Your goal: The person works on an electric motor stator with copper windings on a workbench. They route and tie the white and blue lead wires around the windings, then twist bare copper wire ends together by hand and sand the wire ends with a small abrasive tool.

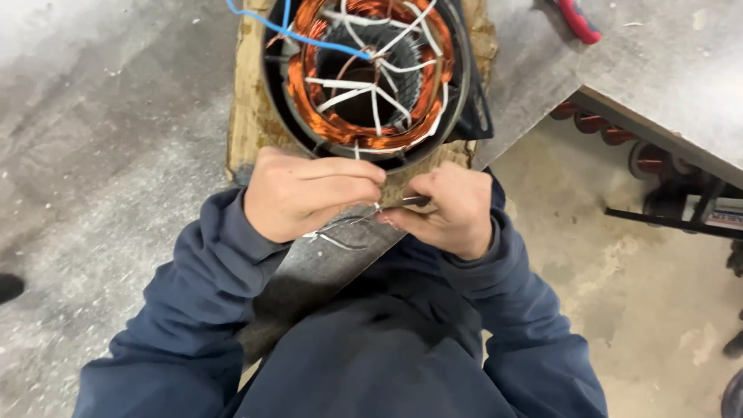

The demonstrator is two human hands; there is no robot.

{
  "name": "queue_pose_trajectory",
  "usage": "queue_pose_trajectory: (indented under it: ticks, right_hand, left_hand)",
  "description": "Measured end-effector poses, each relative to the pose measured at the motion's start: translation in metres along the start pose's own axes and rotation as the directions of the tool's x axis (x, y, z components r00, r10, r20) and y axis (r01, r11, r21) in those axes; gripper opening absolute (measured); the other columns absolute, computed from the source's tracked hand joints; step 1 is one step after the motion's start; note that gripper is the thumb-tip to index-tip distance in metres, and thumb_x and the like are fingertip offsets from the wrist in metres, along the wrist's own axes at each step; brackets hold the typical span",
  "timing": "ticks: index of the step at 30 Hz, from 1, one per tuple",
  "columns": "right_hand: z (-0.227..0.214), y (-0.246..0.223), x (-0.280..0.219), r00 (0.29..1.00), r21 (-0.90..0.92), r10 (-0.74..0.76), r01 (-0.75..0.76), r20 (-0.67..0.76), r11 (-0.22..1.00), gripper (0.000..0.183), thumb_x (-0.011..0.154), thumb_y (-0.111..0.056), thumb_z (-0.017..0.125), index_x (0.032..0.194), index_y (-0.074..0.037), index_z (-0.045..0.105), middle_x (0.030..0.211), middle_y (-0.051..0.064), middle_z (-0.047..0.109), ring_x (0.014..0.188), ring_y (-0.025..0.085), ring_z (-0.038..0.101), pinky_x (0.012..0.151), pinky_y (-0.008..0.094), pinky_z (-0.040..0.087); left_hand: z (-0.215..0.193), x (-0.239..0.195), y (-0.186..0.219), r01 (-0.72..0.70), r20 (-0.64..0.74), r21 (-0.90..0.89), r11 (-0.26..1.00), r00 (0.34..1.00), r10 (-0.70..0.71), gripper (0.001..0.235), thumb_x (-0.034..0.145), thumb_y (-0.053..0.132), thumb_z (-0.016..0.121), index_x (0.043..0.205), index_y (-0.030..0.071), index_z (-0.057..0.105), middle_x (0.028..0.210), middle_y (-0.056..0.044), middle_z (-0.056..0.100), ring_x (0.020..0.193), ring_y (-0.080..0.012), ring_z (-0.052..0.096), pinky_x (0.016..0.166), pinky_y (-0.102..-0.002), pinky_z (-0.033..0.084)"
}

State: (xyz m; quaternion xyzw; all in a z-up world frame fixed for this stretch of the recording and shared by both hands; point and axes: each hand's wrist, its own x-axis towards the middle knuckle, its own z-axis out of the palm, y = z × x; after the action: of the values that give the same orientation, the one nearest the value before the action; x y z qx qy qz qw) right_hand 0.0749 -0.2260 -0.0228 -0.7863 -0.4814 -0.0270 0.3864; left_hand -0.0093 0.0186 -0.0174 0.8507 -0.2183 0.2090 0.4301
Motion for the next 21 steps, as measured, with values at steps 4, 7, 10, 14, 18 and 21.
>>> queue_pose_trajectory:
  ticks: [4,7,10,14,18,21]
  right_hand:
    - [-0.001,-0.013,0.021,0.979,-0.115,-0.205,0.203,-0.005,0.972,0.051,0.068,-0.04,0.098,0.081,-0.007,0.062,0.071,0.005,0.06,0.061,0.026,0.059,0.057,0.037,0.046]
    - [0.0,-0.016,0.028,0.973,-0.098,-0.232,0.231,0.003,0.968,0.051,0.07,-0.042,0.097,0.081,-0.006,0.062,0.071,0.005,0.06,0.062,0.025,0.059,0.057,0.036,0.046]
    - [0.003,-0.015,0.03,0.971,-0.096,-0.24,0.239,0.001,0.966,0.051,0.07,-0.043,0.096,0.08,-0.006,0.062,0.071,0.005,0.06,0.061,0.025,0.059,0.057,0.036,0.046]
    - [0.003,-0.013,0.031,0.965,-0.117,-0.262,0.261,0.008,0.958,0.049,0.072,-0.04,0.097,0.078,-0.007,0.062,0.068,0.005,0.059,0.059,0.024,0.057,0.055,0.036,0.045]
    - [0.002,-0.013,0.033,0.961,-0.119,-0.277,0.277,0.016,0.954,0.045,0.074,-0.036,0.097,0.075,-0.008,0.061,0.065,0.004,0.056,0.056,0.024,0.055,0.053,0.036,0.043]
    - [-0.003,-0.014,0.034,0.945,-0.053,-0.324,0.326,0.05,0.944,0.043,0.076,-0.034,0.095,0.076,-0.008,0.062,0.067,0.004,0.057,0.057,0.023,0.057,0.054,0.035,0.044]
  left_hand:
    - [-0.002,-0.002,-0.002,-0.037,0.001,0.003,0.999,0.999,0.037,0.023,0.087,0.006,0.079,0.108,0.013,0.075,0.118,0.002,0.075,0.088,-0.0173,0.075,0.067,-0.027,0.057]
    - [-0.003,-0.001,-0.001,-0.061,-0.01,0.009,0.998,0.998,0.061,0.023,0.086,0.009,0.08,0.107,0.014,0.075,0.117,0.003,0.075,0.087,-0.0172,0.075,0.067,-0.027,0.057]
    - [0.0,-0.003,-0.003,-0.056,-0.025,0.01,0.998,0.998,0.056,0.022,0.087,0.01,0.08,0.108,0.015,0.074,0.117,0.004,0.075,0.085,-0.016,0.074,0.066,-0.026,0.057]
    - [0.0,-0.005,-0.004,-0.056,-0.023,0.023,0.998,0.998,0.057,0.022,0.087,0.01,0.078,0.108,0.016,0.074,0.118,0.006,0.074,0.082,-0.0156,0.073,0.064,-0.027,0.056]
    - [0.001,-0.003,-0.002,-0.048,-0.029,0.037,0.998,0.998,0.049,0.021,0.088,0.011,0.078,0.107,0.018,0.074,0.119,0.009,0.074,0.078,-0.0151,0.072,0.062,-0.027,0.054]
    - [0.0,-0.002,-0.002,-0.043,-0.021,0.059,0.997,0.999,0.044,0.02,0.087,0.011,0.077,0.106,0.019,0.075,0.118,0.009,0.074,0.074,-0.0147,0.071,0.06,-0.026,0.054]
